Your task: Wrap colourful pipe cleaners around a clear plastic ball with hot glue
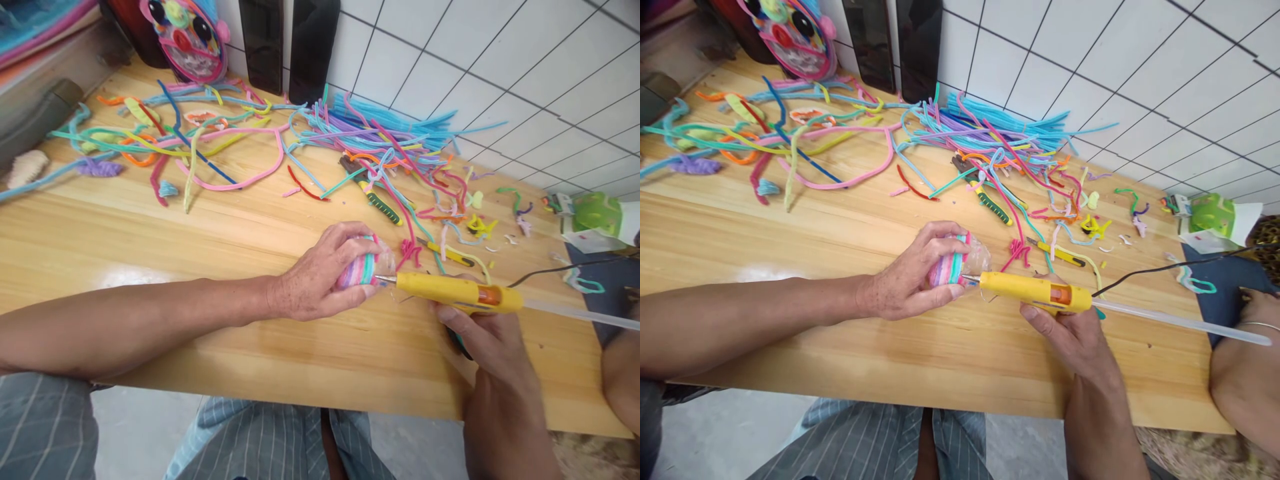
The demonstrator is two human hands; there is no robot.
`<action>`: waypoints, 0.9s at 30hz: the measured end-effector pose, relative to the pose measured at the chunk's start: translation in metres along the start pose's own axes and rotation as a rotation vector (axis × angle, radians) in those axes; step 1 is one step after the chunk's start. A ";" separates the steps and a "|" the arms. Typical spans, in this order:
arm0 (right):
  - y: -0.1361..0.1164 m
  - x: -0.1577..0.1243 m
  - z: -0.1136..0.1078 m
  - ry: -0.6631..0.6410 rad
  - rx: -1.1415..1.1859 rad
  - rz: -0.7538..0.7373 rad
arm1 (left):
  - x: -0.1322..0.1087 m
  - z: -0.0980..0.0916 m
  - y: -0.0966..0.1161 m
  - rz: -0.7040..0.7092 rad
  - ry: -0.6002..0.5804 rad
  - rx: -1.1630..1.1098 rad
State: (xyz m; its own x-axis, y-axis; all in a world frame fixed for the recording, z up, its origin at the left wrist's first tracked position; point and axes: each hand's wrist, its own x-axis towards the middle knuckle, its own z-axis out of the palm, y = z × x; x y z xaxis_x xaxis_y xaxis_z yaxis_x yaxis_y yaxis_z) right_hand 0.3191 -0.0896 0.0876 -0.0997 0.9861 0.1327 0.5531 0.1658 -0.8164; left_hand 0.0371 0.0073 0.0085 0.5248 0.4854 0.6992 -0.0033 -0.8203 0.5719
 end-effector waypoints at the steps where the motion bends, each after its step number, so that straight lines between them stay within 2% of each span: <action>1: 0.000 0.000 0.000 -0.002 0.003 -0.005 | 0.000 0.000 0.000 0.001 0.002 0.004; 6: -0.001 -0.001 -0.002 -0.016 -0.012 0.040 | -0.001 0.000 0.002 -0.037 -0.006 -0.027; 16: -0.004 0.002 0.001 0.008 -0.001 -0.043 | -0.002 0.001 0.000 -0.041 -0.009 -0.055; 22: -0.003 0.006 0.002 0.021 -0.050 -0.142 | -0.002 0.003 0.000 -0.028 0.008 -0.047; 27: 0.001 0.004 0.001 0.022 -0.069 -0.134 | -0.002 0.002 0.000 -0.024 0.003 -0.041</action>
State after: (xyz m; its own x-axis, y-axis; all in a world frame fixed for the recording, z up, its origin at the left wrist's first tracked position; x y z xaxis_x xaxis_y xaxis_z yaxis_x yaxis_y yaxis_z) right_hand 0.3186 -0.0855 0.0875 -0.1590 0.9550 0.2505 0.5920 0.2953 -0.7499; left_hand 0.0379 0.0057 0.0060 0.5224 0.5060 0.6863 -0.0254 -0.7953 0.6056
